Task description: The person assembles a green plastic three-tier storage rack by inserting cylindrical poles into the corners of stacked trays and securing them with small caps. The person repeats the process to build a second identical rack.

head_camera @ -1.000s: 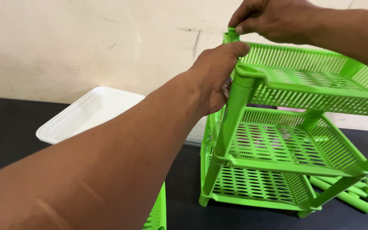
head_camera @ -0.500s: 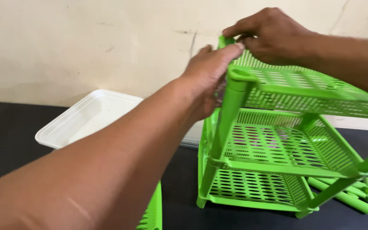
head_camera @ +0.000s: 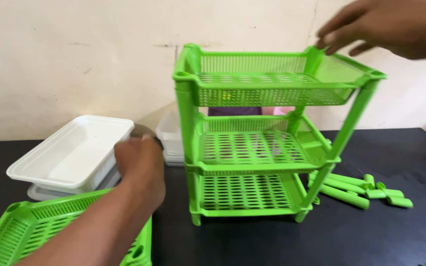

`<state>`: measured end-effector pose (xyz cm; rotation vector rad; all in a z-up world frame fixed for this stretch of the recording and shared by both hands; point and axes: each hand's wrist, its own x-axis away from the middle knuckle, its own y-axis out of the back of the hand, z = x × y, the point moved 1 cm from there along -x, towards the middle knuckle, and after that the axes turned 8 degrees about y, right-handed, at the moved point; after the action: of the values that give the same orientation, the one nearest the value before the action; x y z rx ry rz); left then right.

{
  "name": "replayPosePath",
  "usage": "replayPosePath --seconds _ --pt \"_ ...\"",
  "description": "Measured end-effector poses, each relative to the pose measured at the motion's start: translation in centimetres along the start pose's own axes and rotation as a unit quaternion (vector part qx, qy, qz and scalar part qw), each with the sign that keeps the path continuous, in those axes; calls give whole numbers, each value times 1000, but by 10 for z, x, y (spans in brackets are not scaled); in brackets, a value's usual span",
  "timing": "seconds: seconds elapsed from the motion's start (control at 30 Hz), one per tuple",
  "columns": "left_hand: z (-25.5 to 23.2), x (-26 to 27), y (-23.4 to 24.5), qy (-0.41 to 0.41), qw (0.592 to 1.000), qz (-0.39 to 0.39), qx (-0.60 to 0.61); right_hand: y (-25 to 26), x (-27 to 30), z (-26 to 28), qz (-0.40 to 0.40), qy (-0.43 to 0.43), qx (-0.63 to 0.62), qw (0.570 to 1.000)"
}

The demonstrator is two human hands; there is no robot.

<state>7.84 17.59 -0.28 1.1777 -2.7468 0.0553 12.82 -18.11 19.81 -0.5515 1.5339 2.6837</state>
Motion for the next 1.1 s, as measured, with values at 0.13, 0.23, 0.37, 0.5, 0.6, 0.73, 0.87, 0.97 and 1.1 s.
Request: replayPosePath --seconds 0.13,0.23,0.37,0.5,0.6,0.73,0.87,0.97,1.1 --pt "45 44 1 -16 994 -44 -101 15 39 -78 -108 -94 -201 969" --pt "73 81 -19 -60 984 14 -169 8 80 -145 -63 -144 -226 961" --pt "101 140 -74 -77 959 172 -213 -28 127 -229 33 -252 -86 963" --pt "119 197 -124 -86 898 330 -280 -82 200 -306 269 -278 -13 922" --pt "126 232 -149 -48 846 405 -343 -124 257 -336 362 -160 156 905" --pt "126 250 -176 -78 800 439 -401 -146 285 -352 360 -131 121 916" --pt "129 253 -206 -87 757 434 -480 -155 262 -342 296 -111 36 948" --pt "141 250 -231 -129 741 439 -492 -161 228 -332 259 -61 -13 964" --pt "164 238 -268 -228 711 427 -510 -175 186 -327 292 -158 -84 939"
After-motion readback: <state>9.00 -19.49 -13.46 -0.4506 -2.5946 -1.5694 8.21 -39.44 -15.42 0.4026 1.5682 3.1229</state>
